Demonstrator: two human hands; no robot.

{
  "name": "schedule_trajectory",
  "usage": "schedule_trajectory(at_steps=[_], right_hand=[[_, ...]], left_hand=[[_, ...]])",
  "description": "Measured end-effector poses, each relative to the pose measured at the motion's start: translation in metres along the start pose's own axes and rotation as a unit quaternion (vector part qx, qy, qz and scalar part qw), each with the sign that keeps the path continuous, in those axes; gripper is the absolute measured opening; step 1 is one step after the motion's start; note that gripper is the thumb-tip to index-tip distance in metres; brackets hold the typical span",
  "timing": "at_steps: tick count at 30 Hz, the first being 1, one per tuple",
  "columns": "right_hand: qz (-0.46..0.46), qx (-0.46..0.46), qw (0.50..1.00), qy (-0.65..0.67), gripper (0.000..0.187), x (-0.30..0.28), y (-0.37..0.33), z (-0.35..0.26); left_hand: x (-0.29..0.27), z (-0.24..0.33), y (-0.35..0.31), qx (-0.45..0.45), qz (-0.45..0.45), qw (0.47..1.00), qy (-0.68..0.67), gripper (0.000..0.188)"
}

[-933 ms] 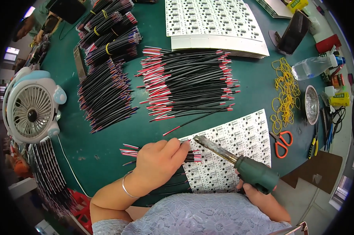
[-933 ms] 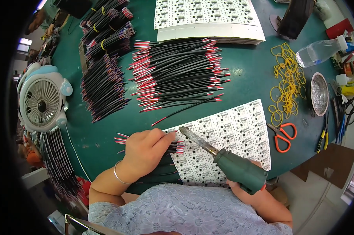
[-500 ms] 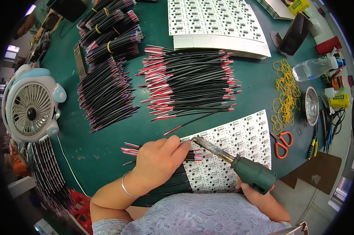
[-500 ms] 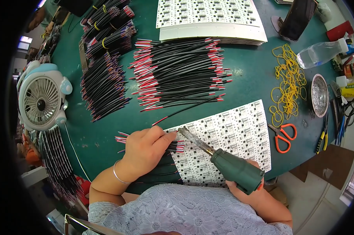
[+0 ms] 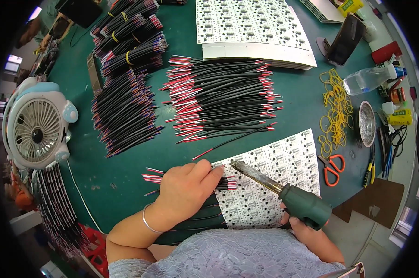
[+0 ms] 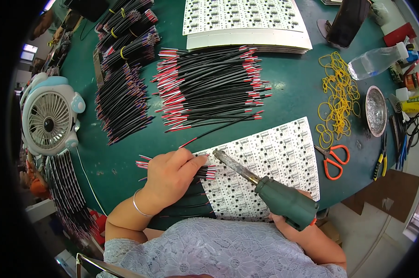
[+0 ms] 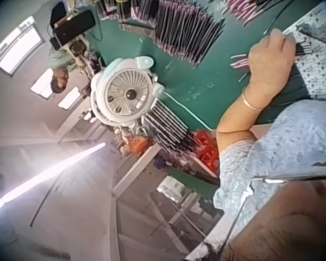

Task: The person solders individual black wires to contact points on a large LED circuit board panel using a soldering iron and solder wire.

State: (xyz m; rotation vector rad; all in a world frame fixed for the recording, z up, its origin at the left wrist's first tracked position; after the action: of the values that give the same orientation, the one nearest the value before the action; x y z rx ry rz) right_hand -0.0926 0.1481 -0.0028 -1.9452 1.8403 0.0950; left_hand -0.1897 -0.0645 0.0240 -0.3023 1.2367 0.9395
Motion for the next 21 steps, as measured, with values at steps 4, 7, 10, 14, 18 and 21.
schedule_trajectory(at_steps=[4,7,10,14,18,21], right_hand=[[0.0,0.004,0.999,-0.046,0.025,-0.001,-0.006,0.006],[0.009,0.06,0.998,0.003,0.028,0.0,-0.009,0.019],[0.005,0.058,0.998,-0.02,0.029,0.0,-0.007,0.019],[-0.012,-0.003,0.995,-0.104,0.028,0.005,-0.003,0.003],[-0.027,-0.053,0.995,-0.08,0.026,0.007,0.0,-0.003],[-0.057,-0.011,0.998,-0.008,0.024,0.002,0.005,-0.011]], left_hand=[[-0.001,0.0,0.001,-0.001,0.001,1.0,-0.011,0.022],[-0.003,0.002,0.002,0.007,0.001,1.0,-0.008,0.022],[-0.002,0.002,0.002,0.008,0.0,1.0,-0.004,0.022],[-0.002,0.002,0.001,0.006,-0.002,1.0,0.0,0.021],[-0.003,0.004,0.003,0.01,0.0,1.0,-0.001,0.021],[-0.002,0.005,0.004,0.01,-0.006,1.0,0.0,0.022]])
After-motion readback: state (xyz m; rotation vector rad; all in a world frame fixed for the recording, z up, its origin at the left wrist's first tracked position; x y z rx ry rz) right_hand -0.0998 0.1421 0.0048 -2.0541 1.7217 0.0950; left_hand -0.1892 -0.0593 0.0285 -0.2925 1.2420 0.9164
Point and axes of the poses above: each hand's wrist, its own y-axis towards the middle knuckle, its own x-axis out of the palm, z = x × y, the point moved 10 cm from there along y, towards the middle knuckle, and after that the axes turned 3 degrees about z, right-handed, at the moved point
